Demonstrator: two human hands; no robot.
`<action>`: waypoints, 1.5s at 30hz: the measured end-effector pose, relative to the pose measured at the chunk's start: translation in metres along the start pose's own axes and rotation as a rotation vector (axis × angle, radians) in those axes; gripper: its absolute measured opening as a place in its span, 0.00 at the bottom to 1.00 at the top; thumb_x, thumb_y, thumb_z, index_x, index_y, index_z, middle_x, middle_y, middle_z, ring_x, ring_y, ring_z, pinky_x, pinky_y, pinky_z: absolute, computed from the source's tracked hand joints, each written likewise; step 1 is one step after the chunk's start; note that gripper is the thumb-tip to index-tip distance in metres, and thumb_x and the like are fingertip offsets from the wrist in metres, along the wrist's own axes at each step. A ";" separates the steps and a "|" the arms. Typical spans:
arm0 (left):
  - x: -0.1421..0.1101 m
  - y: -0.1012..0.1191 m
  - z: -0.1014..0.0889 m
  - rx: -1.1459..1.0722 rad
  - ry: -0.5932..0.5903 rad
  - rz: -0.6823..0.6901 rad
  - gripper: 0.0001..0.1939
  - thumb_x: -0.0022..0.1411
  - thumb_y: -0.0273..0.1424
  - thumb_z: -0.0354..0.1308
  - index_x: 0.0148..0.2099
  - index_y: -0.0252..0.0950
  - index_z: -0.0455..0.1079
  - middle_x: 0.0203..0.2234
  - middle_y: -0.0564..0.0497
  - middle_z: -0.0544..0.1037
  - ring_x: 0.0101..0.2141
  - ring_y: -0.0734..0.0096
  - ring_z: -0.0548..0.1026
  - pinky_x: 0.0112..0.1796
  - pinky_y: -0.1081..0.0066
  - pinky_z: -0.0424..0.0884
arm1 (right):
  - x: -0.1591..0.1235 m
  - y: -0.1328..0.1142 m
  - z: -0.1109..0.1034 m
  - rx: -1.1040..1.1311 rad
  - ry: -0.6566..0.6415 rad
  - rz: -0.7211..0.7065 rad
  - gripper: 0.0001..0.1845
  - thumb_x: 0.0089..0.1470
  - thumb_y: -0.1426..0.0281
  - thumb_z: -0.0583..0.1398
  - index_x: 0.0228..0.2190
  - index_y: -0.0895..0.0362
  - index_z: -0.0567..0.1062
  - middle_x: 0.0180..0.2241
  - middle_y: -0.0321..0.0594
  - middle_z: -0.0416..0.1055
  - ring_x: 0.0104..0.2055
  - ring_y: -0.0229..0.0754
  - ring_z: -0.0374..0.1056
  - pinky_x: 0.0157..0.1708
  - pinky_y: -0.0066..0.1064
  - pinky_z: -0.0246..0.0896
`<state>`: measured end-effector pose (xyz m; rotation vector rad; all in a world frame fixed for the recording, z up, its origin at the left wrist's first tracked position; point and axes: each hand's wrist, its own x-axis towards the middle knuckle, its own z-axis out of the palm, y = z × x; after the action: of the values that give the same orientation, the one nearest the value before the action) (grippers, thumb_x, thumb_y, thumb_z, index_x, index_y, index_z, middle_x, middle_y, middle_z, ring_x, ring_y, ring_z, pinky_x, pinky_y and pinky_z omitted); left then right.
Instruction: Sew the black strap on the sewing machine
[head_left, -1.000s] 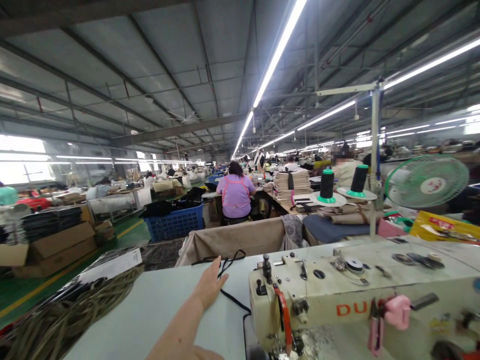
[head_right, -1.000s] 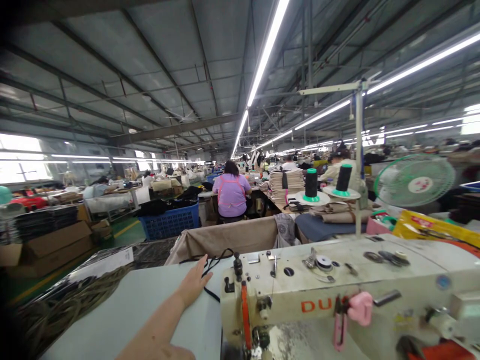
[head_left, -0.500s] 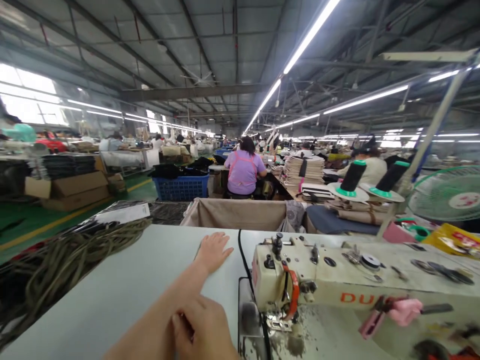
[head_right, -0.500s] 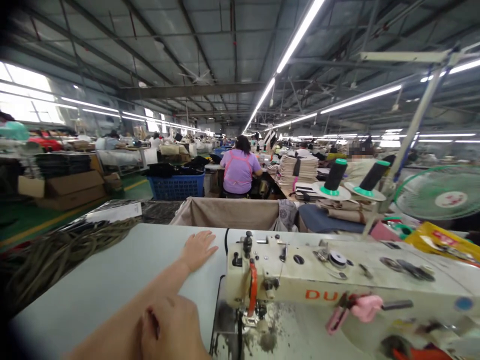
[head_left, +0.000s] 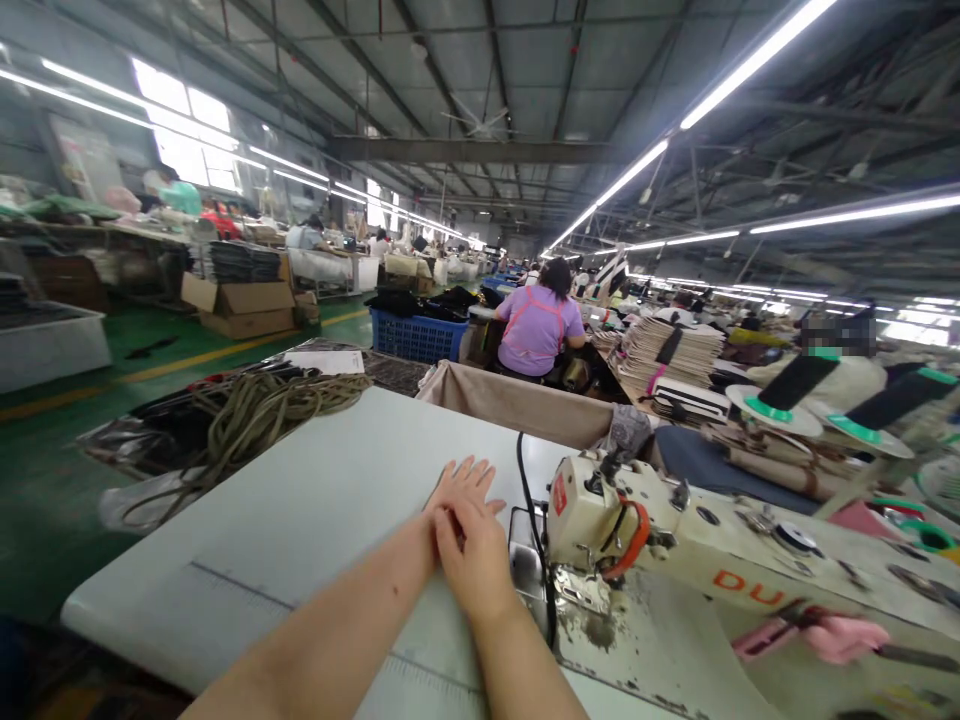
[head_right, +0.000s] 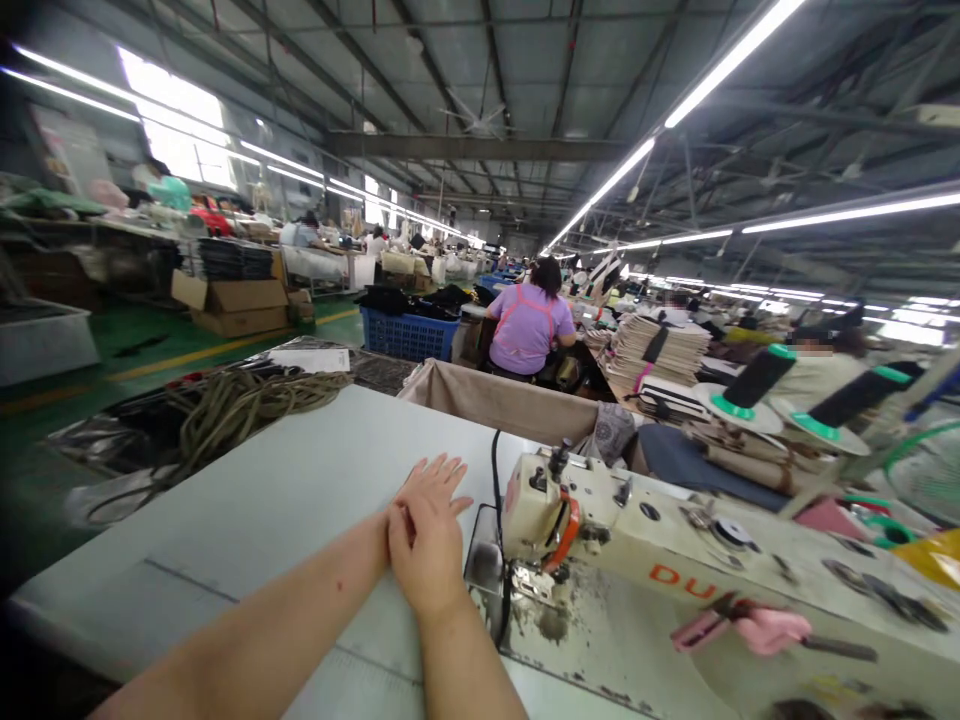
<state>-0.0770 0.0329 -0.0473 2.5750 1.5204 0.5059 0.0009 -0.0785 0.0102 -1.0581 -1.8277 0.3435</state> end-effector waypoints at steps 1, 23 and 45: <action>-0.007 0.002 0.002 -0.011 0.016 0.010 0.28 0.74 0.39 0.59 0.73 0.43 0.67 0.74 0.41 0.63 0.75 0.40 0.56 0.71 0.38 0.52 | 0.000 0.001 -0.001 -0.015 0.004 -0.003 0.10 0.68 0.71 0.57 0.44 0.55 0.79 0.45 0.47 0.79 0.51 0.50 0.73 0.54 0.41 0.66; 0.070 0.042 -0.009 -0.083 0.054 -0.108 0.32 0.74 0.50 0.54 0.65 0.28 0.68 0.64 0.31 0.70 0.65 0.45 0.64 0.65 0.50 0.57 | -0.008 -0.038 -0.012 0.104 -0.010 -0.114 0.16 0.71 0.64 0.53 0.48 0.54 0.79 0.43 0.43 0.73 0.50 0.47 0.69 0.56 0.44 0.63; 0.138 0.023 -0.001 -1.379 0.124 -0.248 0.12 0.66 0.32 0.65 0.30 0.34 0.73 0.22 0.55 0.74 0.25 0.75 0.74 0.31 0.74 0.68 | -0.007 -0.021 -0.017 -0.208 -0.216 0.090 0.27 0.75 0.63 0.54 0.70 0.54 0.65 0.72 0.46 0.62 0.77 0.51 0.53 0.76 0.55 0.51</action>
<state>0.0034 0.1411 -0.0088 1.2810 0.8821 1.1421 0.0054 -0.0995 0.0273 -1.2907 -2.0456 0.3376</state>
